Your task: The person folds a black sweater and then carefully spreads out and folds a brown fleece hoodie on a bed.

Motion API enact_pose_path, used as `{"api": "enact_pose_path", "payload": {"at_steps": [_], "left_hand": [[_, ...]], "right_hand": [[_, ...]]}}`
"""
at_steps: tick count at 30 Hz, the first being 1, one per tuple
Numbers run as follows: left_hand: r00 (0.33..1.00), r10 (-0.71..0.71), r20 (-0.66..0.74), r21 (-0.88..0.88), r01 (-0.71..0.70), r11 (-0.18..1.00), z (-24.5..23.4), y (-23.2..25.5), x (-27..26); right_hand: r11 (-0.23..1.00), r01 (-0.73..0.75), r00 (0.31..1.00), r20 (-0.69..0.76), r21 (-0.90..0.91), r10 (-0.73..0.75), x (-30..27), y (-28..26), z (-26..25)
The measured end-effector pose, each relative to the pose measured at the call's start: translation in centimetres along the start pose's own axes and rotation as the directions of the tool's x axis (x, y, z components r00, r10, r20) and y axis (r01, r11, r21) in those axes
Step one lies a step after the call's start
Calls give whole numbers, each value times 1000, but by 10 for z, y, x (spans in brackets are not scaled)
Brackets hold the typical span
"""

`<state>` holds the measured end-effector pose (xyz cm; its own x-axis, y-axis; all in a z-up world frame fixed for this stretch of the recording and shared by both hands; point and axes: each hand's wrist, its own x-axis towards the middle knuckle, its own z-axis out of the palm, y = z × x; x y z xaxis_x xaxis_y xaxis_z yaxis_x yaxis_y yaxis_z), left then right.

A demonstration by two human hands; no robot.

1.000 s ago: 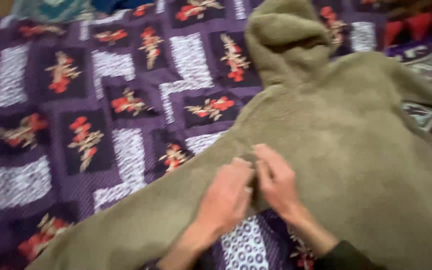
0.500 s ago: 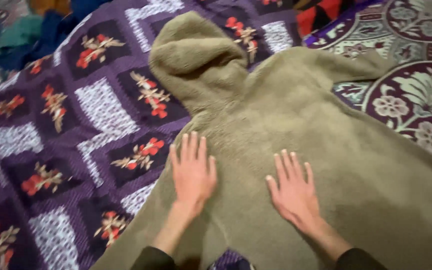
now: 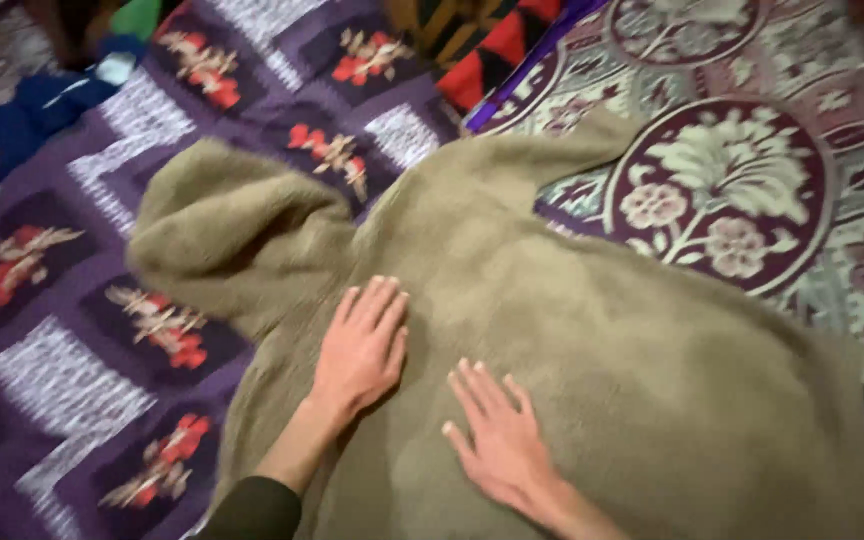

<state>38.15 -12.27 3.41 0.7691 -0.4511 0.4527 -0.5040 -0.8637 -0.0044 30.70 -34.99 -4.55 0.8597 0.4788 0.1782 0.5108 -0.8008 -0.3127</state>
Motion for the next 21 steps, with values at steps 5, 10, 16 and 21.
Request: {"api": "enact_pose_path", "payload": {"at_steps": [5,10,16,21], "left_hand": [[973,223,65,-90,-217,972,90,-27,80],[983,94,158,-7,-94,996,106,-22,82],[984,36,172,-34,-31,999,107,-23,84],[994,24,103,-28,-21,999,111,-23,82]], "right_hand": [[918,-59,997,-25,393,75,34,47,-66],[984,-140,920,382,113,87,102,97,-81],[853,-411,832,248,-323,495,104,228,-81],[921,-371,928,-9,-118,373,112,164,-88]]}}
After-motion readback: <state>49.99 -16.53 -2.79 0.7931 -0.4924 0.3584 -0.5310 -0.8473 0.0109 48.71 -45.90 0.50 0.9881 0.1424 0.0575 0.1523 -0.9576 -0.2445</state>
